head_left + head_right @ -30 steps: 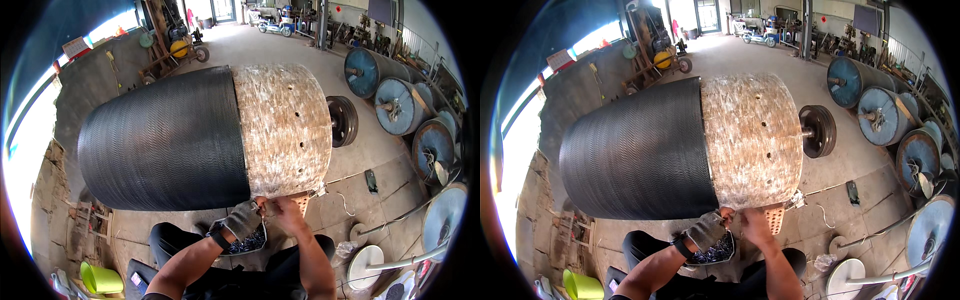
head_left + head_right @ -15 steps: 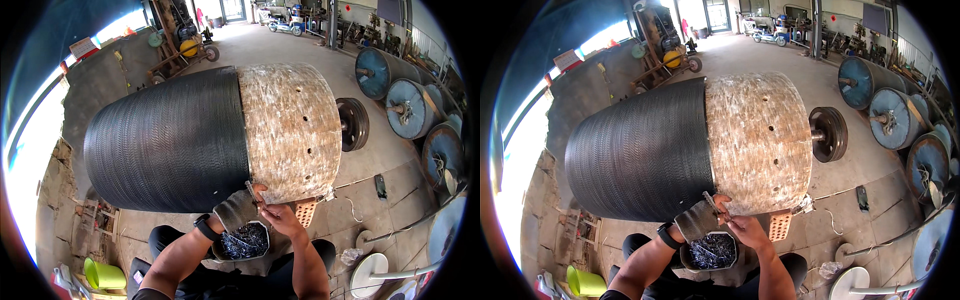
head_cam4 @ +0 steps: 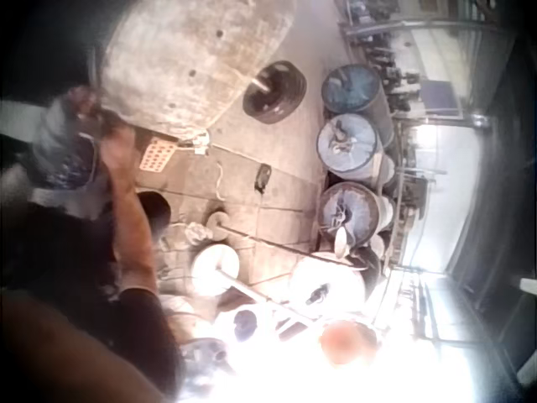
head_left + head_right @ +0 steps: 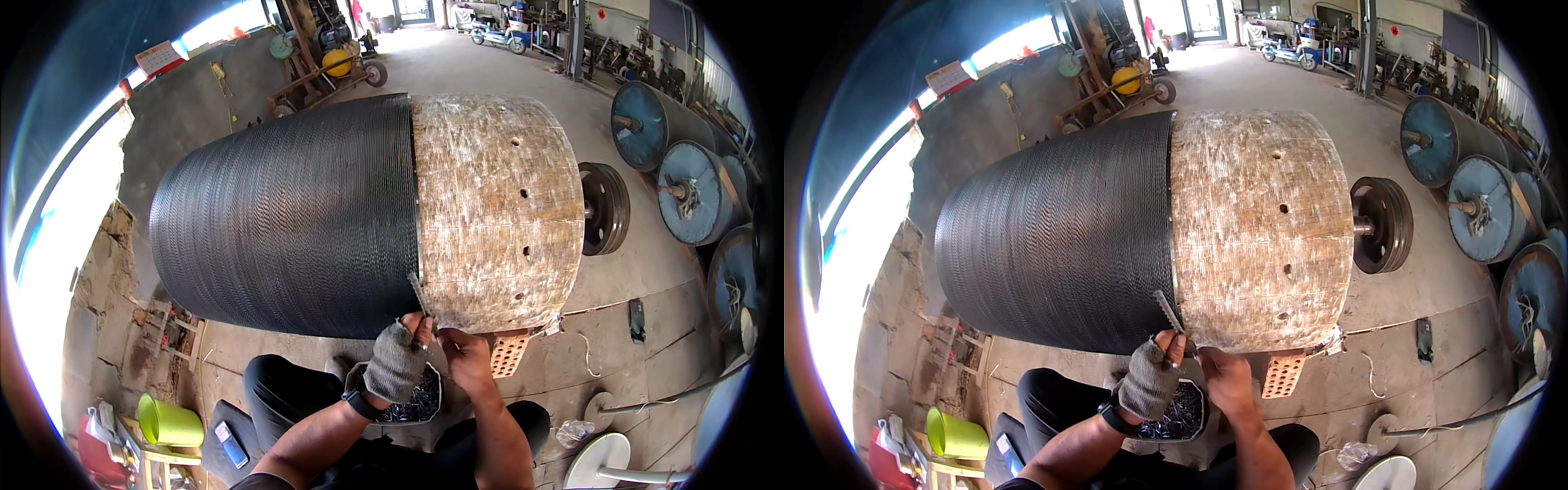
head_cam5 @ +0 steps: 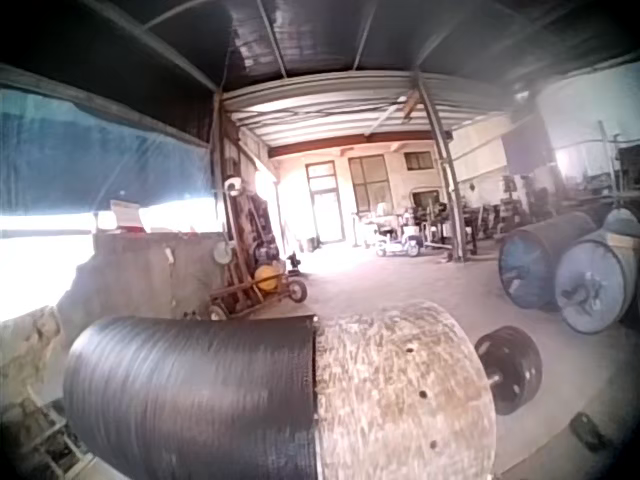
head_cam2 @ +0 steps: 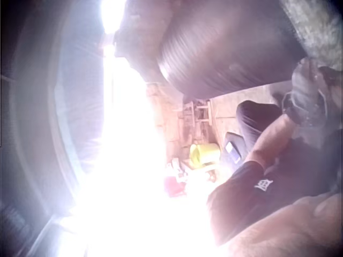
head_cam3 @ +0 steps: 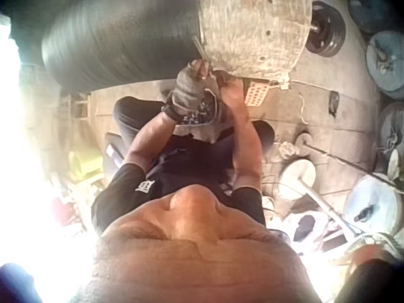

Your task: The person assembles a fan cage by placing wooden sticks across the frame and securing them with pliers. They then move to a large spool and use pliers to manipulate a wire or cable attached to it.

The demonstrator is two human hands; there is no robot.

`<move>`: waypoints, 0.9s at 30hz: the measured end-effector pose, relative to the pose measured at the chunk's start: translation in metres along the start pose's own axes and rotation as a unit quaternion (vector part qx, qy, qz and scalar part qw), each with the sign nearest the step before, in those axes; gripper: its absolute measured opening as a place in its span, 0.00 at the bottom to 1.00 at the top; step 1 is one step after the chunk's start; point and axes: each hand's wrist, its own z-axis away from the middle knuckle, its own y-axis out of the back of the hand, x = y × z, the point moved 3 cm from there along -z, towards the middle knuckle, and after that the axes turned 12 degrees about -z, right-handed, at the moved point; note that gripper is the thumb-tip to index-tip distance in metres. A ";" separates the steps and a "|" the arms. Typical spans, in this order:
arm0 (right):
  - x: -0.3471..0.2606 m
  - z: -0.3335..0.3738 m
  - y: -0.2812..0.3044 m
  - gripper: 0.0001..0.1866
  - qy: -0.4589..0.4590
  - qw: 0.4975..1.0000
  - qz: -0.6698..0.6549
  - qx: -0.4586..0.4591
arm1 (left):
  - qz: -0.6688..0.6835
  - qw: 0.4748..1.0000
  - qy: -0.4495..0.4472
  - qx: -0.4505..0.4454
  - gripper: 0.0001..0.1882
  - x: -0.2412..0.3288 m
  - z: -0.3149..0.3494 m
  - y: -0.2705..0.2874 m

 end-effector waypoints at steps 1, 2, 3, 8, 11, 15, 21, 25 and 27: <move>-0.001 -0.001 -0.001 0.06 0.002 1.000 0.002 -0.001 | -0.004 1.000 0.004 0.007 0.09 -0.002 -0.003 -0.002; -0.002 -0.001 -0.001 0.06 0.005 1.000 0.003 0.000 | -0.016 1.000 -0.001 0.024 0.09 -0.003 -0.006 -0.003; -0.002 -0.002 -0.002 0.06 -0.001 1.000 0.002 -0.005 | -0.007 0.999 0.000 0.040 0.10 -0.003 -0.008 -0.004; -0.004 -0.002 -0.003 0.05 0.013 1.000 0.018 -0.011 | -0.021 0.999 0.029 0.011 0.09 -0.009 -0.010 -0.005; -0.006 -0.002 -0.004 0.05 0.001 1.000 0.006 -0.002 | -0.010 1.000 0.021 -0.004 0.09 -0.005 -0.007 -0.001; -0.014 -0.004 -0.002 0.04 0.031 0.999 -0.030 0.032 | 0.012 0.997 -0.058 0.046 0.12 0.011 0.001 -0.001; -0.023 -0.001 0.003 0.05 0.020 0.999 -0.012 0.037 | -0.083 0.994 -0.067 0.023 0.10 0.008 0.002 -0.020; -0.026 -0.001 0.004 0.06 0.034 0.997 -0.007 0.063 | -0.055 0.997 -0.046 0.021 0.11 0.006 -0.002 -0.027; -0.026 -0.001 0.003 0.06 0.035 0.997 -0.001 0.071 | -0.053 0.998 -0.023 -0.006 0.09 0.005 -0.004 -0.027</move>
